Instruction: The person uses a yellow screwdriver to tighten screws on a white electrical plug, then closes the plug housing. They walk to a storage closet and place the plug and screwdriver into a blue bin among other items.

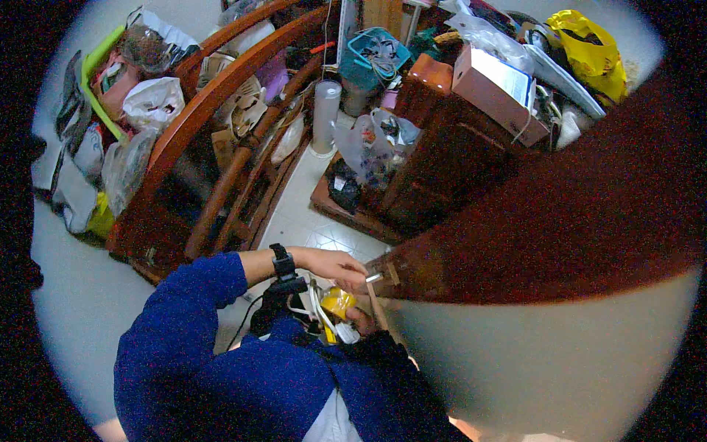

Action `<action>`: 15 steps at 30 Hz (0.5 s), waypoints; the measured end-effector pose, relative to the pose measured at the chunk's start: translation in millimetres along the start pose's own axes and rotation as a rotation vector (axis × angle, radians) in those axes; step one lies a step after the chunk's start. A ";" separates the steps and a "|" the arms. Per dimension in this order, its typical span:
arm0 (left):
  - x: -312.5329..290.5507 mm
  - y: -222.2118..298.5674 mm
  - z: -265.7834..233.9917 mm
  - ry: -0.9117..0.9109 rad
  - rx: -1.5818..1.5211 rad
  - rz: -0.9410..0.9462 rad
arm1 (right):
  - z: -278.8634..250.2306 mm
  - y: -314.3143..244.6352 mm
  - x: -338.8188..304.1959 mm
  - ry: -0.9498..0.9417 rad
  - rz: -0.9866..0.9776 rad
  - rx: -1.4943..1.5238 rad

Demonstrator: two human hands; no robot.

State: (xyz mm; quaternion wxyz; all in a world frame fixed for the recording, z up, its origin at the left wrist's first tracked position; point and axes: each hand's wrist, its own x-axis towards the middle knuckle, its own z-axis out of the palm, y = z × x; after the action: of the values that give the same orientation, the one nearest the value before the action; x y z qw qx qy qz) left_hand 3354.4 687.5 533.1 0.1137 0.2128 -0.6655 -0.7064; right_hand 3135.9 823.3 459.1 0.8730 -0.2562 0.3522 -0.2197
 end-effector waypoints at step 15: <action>-167.1 -119.6 -230.6 0.813 -0.397 -0.176 | 22.4 -55.4 165.2 0.367 -0.604 0.486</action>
State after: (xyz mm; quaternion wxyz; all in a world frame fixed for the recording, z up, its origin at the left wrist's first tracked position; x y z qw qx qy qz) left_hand 3620.9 566.6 434.3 0.3435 0.5025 -0.3979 -0.6865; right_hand 3249.2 693.9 423.4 0.7273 -0.0913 0.3489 -0.5839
